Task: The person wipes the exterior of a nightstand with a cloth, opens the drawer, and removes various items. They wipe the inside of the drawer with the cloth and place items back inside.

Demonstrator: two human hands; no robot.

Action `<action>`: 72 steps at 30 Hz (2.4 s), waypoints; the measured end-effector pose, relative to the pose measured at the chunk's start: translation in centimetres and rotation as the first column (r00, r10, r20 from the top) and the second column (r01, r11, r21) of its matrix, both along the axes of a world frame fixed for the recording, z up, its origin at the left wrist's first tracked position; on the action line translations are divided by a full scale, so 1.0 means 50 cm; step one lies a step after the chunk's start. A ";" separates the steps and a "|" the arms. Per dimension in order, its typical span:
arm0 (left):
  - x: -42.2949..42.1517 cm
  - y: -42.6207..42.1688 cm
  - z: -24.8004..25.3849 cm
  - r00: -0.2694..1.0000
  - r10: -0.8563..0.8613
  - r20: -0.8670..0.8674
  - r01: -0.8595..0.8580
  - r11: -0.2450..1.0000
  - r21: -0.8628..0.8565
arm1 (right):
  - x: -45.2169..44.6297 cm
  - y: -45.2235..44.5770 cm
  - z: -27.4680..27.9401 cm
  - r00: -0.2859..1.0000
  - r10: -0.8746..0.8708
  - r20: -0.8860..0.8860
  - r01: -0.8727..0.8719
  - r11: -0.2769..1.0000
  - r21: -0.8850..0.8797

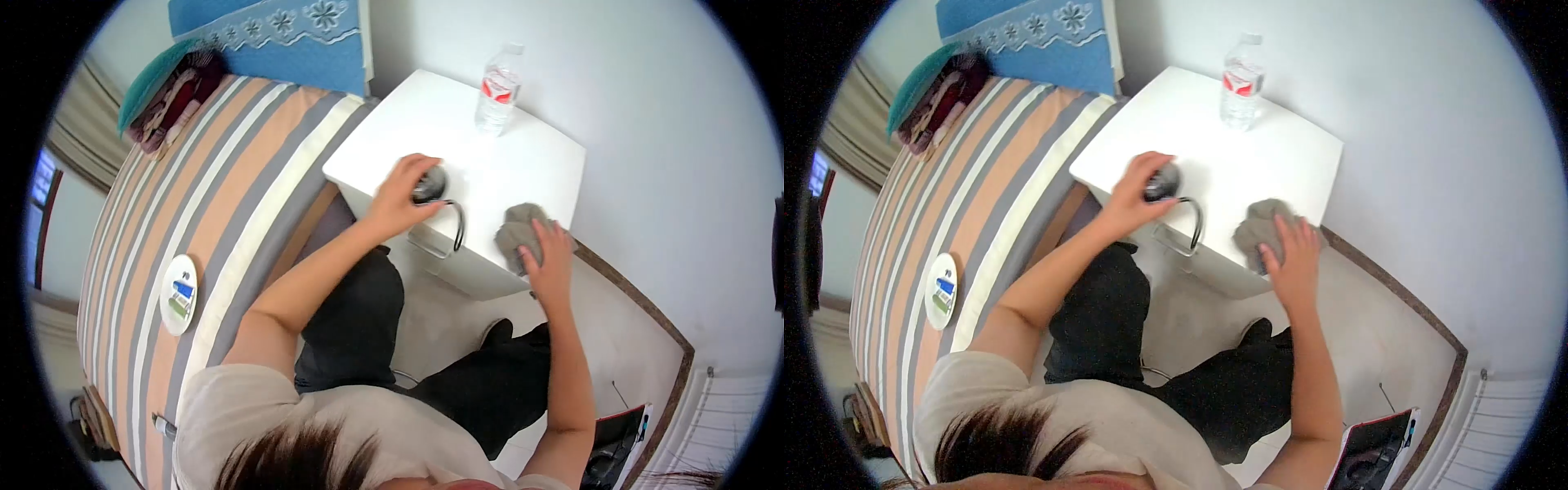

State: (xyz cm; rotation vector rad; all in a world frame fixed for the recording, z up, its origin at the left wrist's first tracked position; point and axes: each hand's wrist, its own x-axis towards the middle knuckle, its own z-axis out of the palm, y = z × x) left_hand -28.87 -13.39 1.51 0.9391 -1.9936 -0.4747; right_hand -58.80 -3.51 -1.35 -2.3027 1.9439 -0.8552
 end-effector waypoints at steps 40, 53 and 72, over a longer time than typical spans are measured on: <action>0.633 -0.058 -0.161 0.462 0.884 0.073 -0.875 0.468 -0.125 | 0.142 -0.132 0.028 0.997 -0.081 0.017 0.077 0.986 0.147; 0.644 -0.052 -0.161 0.536 0.838 0.105 -0.814 0.545 -0.198 | 0.358 -0.128 0.004 0.951 0.309 -0.021 -0.310 0.950 -0.046; -0.180 -0.254 0.084 0.968 0.206 -0.145 -0.219 0.972 -0.085 | 0.002 -0.037 -0.025 0.968 -0.242 -0.063 0.230 0.960 -0.159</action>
